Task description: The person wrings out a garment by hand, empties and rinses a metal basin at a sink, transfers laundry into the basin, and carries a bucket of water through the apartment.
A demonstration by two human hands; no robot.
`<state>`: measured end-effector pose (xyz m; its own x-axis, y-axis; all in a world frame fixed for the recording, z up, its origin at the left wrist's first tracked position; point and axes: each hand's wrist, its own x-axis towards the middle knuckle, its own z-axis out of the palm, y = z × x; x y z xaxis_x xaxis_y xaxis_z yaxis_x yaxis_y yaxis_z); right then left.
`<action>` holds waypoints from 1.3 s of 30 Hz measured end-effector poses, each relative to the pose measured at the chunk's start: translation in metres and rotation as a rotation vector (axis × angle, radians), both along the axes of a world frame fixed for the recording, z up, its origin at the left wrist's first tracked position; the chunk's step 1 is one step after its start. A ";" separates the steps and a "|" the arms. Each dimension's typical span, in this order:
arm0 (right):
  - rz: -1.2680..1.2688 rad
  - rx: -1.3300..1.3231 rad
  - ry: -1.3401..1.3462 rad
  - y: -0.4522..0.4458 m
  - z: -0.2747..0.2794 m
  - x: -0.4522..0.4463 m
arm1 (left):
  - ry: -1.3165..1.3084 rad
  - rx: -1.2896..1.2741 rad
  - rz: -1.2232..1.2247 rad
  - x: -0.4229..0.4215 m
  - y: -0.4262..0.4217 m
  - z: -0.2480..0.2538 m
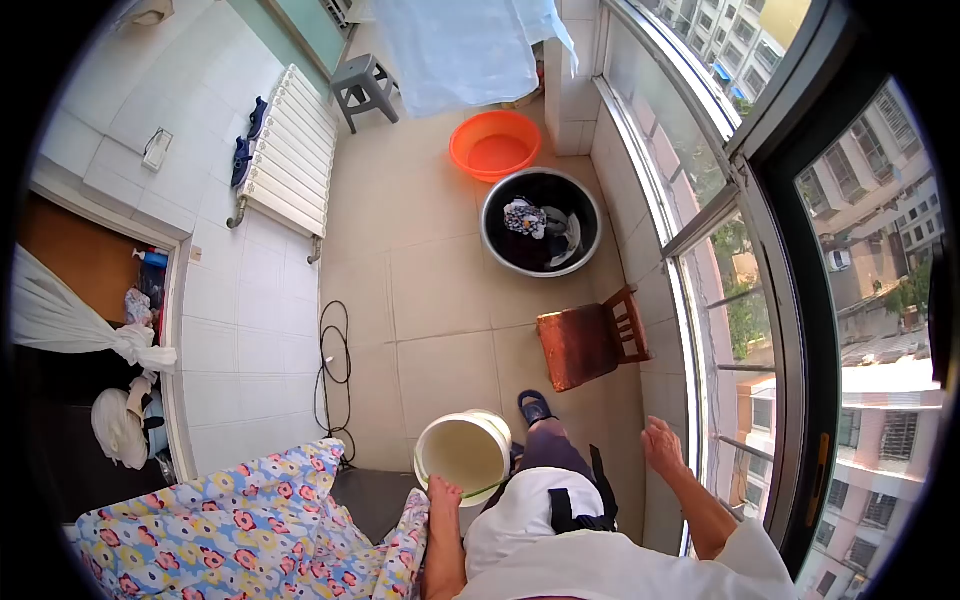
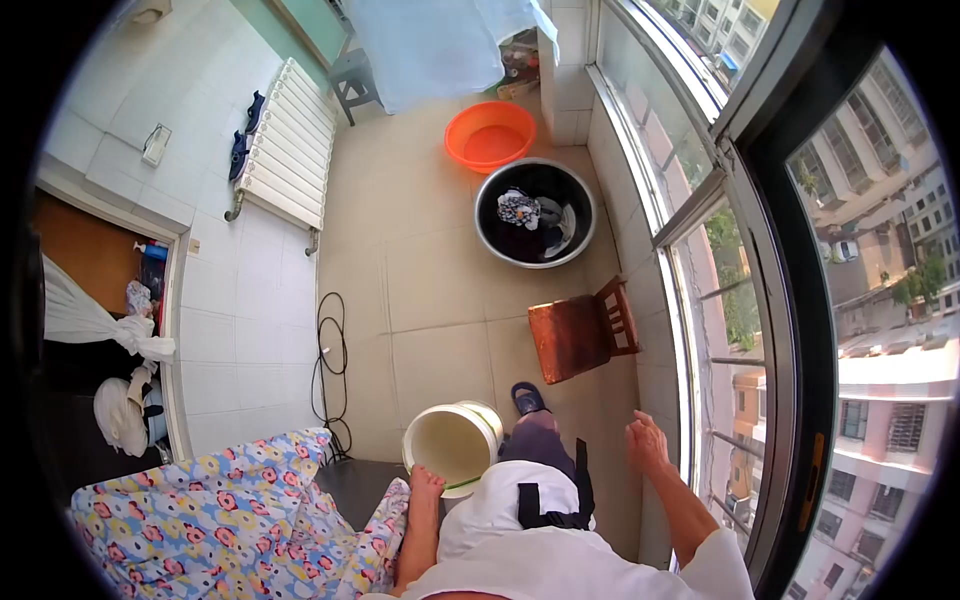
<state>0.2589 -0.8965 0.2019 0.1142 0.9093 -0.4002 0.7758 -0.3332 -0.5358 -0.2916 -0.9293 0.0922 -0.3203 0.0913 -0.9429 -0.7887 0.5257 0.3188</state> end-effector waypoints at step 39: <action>-0.399 -0.359 0.476 0.680 -0.115 -0.151 | 0.084 0.015 0.085 -0.217 0.660 -0.012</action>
